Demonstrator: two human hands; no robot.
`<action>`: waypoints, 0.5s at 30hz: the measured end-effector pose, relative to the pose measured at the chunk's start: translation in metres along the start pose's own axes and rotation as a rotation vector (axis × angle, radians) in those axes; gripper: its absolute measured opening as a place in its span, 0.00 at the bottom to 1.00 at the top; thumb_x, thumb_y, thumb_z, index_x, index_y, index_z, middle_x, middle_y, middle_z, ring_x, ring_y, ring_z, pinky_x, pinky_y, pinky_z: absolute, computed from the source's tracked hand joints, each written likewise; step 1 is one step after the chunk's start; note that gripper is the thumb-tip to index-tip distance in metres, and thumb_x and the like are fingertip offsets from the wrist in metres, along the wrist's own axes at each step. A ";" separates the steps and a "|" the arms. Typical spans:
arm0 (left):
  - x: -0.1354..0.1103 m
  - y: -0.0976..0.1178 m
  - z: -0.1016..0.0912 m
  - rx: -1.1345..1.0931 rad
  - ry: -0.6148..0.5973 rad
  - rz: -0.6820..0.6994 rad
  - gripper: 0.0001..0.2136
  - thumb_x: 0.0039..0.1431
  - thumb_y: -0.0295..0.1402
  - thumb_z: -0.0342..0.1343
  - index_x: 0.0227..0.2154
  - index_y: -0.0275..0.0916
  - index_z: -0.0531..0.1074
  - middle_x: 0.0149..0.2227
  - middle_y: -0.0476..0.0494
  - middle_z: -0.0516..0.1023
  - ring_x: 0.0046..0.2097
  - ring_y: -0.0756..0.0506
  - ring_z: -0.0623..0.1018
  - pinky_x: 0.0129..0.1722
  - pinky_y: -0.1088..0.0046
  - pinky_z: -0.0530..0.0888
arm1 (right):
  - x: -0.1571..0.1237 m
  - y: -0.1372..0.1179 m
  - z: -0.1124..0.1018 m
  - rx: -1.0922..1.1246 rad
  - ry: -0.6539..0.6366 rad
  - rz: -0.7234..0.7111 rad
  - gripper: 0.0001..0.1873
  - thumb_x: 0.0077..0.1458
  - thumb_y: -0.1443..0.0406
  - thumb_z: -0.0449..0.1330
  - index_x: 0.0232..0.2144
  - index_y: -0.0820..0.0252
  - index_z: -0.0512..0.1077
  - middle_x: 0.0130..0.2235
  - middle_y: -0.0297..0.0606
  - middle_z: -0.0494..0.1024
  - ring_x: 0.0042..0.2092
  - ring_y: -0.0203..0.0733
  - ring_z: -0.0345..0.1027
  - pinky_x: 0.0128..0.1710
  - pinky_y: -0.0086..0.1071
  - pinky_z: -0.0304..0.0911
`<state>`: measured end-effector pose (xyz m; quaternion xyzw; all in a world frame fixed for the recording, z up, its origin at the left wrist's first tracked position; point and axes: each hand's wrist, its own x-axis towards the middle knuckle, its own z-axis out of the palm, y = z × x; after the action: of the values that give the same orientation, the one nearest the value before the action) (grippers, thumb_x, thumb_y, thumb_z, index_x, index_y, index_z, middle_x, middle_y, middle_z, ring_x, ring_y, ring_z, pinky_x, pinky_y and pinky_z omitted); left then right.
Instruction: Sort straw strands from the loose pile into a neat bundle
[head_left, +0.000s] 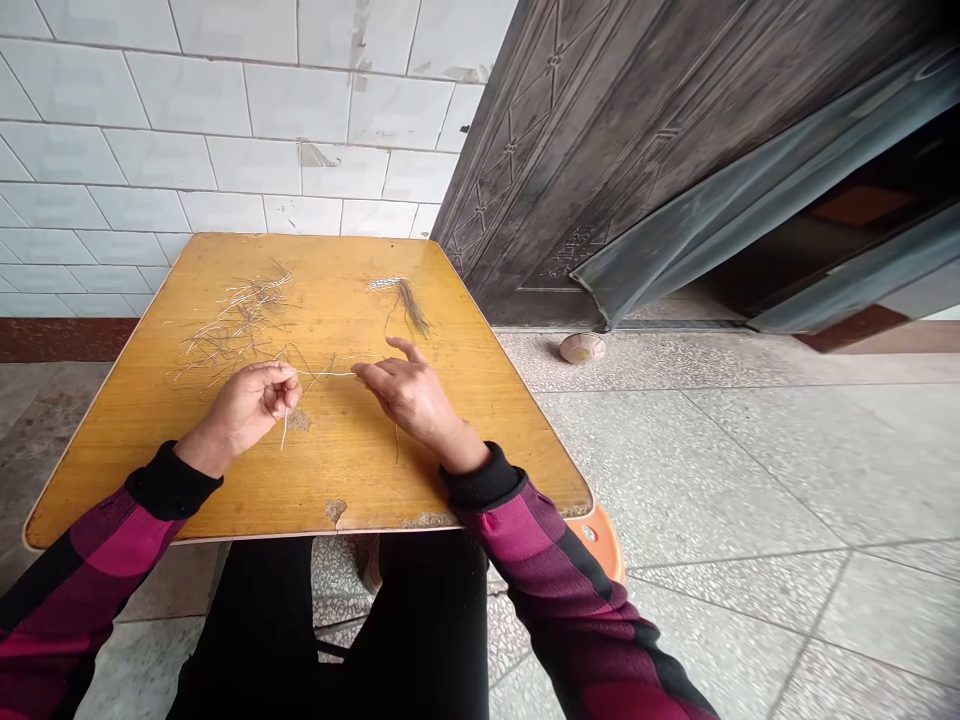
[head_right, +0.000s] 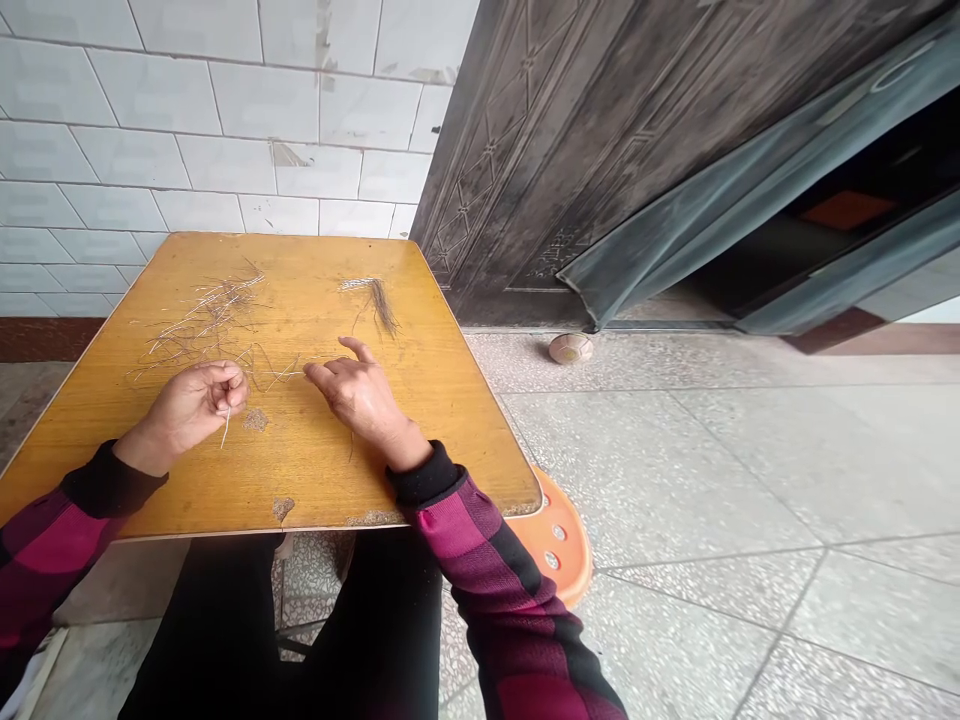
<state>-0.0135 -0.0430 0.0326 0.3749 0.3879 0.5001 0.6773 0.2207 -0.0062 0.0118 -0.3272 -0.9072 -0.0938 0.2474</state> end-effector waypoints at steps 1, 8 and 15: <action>0.000 0.002 -0.002 -0.023 0.018 -0.002 0.08 0.47 0.27 0.54 0.15 0.34 0.65 0.16 0.47 0.67 0.18 0.55 0.64 0.17 0.81 0.59 | -0.001 0.003 0.000 0.012 -0.003 0.011 0.15 0.63 0.73 0.47 0.42 0.58 0.72 0.28 0.32 0.77 0.30 0.35 0.68 0.59 0.41 0.49; 0.000 0.015 -0.010 -0.108 0.091 -0.014 0.10 0.50 0.25 0.52 0.16 0.35 0.64 0.15 0.51 0.63 0.16 0.57 0.60 0.17 0.81 0.59 | -0.005 0.018 0.000 0.091 -0.001 0.092 0.14 0.62 0.73 0.47 0.37 0.58 0.72 0.27 0.32 0.78 0.30 0.35 0.70 0.54 0.38 0.56; 0.004 0.024 -0.024 -0.143 0.104 -0.011 0.11 0.51 0.25 0.51 0.16 0.35 0.63 0.15 0.52 0.61 0.16 0.57 0.58 0.16 0.82 0.57 | -0.010 0.024 -0.006 0.126 -0.115 0.145 0.11 0.62 0.69 0.51 0.36 0.59 0.74 0.29 0.36 0.79 0.31 0.37 0.69 0.35 0.30 0.59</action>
<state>-0.0438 -0.0313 0.0438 0.2969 0.3880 0.5415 0.6842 0.2448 0.0045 0.0121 -0.3807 -0.8979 0.0006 0.2212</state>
